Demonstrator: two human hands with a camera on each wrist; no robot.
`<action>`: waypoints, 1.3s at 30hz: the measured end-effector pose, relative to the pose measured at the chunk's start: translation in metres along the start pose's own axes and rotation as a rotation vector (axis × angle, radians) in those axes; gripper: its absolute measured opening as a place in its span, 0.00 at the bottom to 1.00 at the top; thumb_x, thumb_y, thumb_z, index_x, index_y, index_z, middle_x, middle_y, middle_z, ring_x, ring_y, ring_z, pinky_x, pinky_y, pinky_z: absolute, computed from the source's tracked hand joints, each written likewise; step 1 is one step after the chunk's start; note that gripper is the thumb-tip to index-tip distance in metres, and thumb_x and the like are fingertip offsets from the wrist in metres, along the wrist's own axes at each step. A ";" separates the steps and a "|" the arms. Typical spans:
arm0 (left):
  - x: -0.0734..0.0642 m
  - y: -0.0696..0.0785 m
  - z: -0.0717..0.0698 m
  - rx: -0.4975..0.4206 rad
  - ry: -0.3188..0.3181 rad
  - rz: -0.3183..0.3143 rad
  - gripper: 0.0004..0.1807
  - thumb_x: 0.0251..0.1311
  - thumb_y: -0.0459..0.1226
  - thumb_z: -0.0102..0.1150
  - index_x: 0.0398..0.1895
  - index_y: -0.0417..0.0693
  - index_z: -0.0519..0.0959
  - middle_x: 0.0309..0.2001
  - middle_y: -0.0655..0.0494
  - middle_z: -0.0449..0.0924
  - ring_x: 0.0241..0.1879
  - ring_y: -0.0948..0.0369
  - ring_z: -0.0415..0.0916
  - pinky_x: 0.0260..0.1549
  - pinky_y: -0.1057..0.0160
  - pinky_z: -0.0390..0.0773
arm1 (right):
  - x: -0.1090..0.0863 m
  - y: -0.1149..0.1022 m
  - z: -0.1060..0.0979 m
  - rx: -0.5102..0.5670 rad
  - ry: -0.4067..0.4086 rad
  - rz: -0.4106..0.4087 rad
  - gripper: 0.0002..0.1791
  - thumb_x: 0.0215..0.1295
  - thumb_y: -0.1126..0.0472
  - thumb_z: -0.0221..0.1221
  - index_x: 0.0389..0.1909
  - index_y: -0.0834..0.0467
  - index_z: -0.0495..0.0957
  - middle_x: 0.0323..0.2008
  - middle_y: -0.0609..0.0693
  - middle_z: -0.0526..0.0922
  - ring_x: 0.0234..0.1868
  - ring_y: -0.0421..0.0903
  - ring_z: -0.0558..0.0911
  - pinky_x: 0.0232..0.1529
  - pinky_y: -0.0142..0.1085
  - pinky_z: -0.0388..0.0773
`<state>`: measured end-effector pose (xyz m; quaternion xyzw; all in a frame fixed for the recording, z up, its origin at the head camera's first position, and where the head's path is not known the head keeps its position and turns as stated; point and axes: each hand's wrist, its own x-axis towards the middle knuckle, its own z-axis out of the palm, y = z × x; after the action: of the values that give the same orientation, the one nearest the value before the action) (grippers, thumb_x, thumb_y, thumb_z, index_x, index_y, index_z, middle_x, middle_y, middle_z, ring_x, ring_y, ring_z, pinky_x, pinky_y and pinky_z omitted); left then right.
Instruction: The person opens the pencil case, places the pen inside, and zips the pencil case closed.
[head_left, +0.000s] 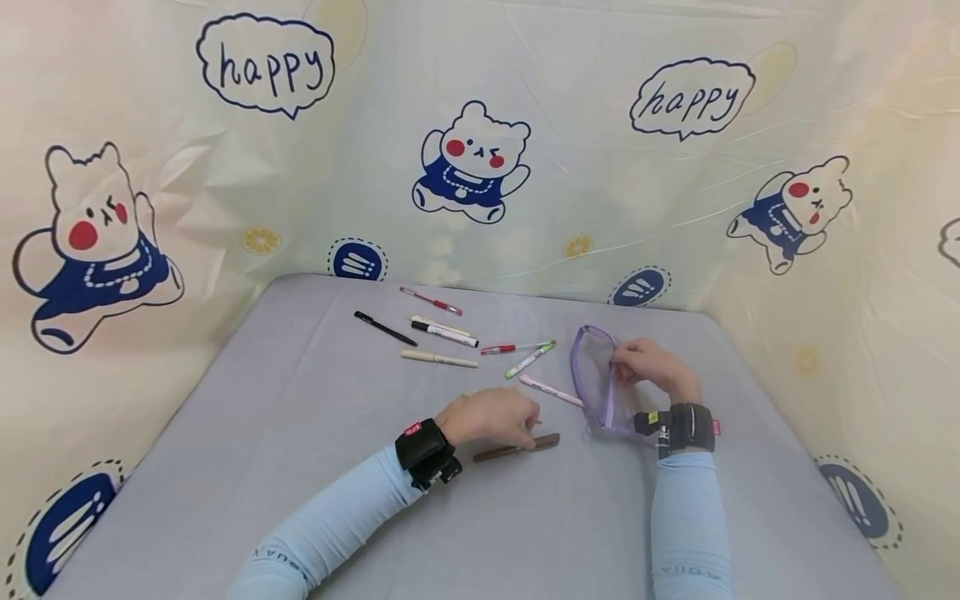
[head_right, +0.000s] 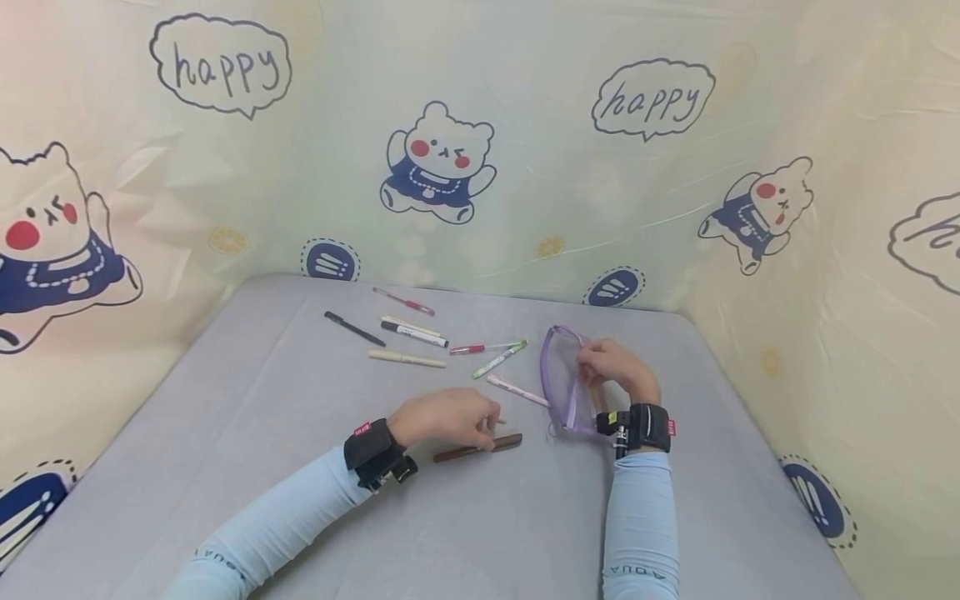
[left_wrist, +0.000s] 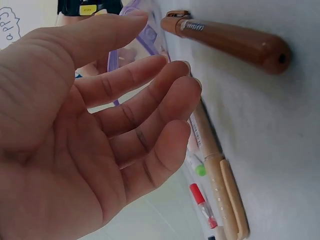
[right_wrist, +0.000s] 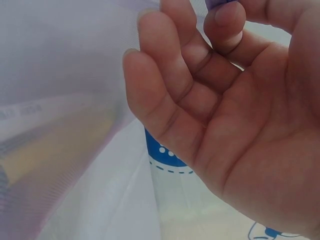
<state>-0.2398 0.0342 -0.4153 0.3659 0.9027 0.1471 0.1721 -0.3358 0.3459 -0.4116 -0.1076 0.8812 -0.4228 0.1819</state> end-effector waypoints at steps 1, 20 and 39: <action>0.000 0.000 0.002 0.013 -0.003 -0.003 0.11 0.60 0.46 0.65 0.41 0.52 0.81 0.29 0.66 0.78 0.25 0.67 0.71 0.25 0.69 0.71 | 0.000 0.000 0.000 -0.003 0.001 -0.002 0.16 0.70 0.62 0.50 0.35 0.73 0.77 0.24 0.53 0.80 0.30 0.47 0.81 0.38 0.43 0.82; 0.005 0.006 0.013 0.086 -0.044 -0.027 0.04 0.61 0.41 0.64 0.36 0.54 0.80 0.27 0.65 0.76 0.25 0.67 0.71 0.23 0.69 0.70 | -0.002 0.000 -0.002 0.000 -0.001 -0.023 0.15 0.70 0.63 0.50 0.34 0.73 0.77 0.24 0.54 0.81 0.28 0.46 0.81 0.37 0.43 0.82; 0.014 -0.009 0.013 -0.120 -0.051 -0.050 0.03 0.66 0.38 0.55 0.40 0.51 0.76 0.26 0.61 0.75 0.21 0.67 0.70 0.20 0.69 0.71 | -0.002 -0.001 -0.002 -0.004 -0.001 -0.007 0.18 0.71 0.62 0.48 0.38 0.76 0.77 0.23 0.51 0.81 0.28 0.46 0.81 0.37 0.43 0.82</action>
<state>-0.2494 0.0394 -0.4332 0.3360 0.8965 0.1870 0.2202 -0.3353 0.3473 -0.4087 -0.1115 0.8816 -0.4215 0.1807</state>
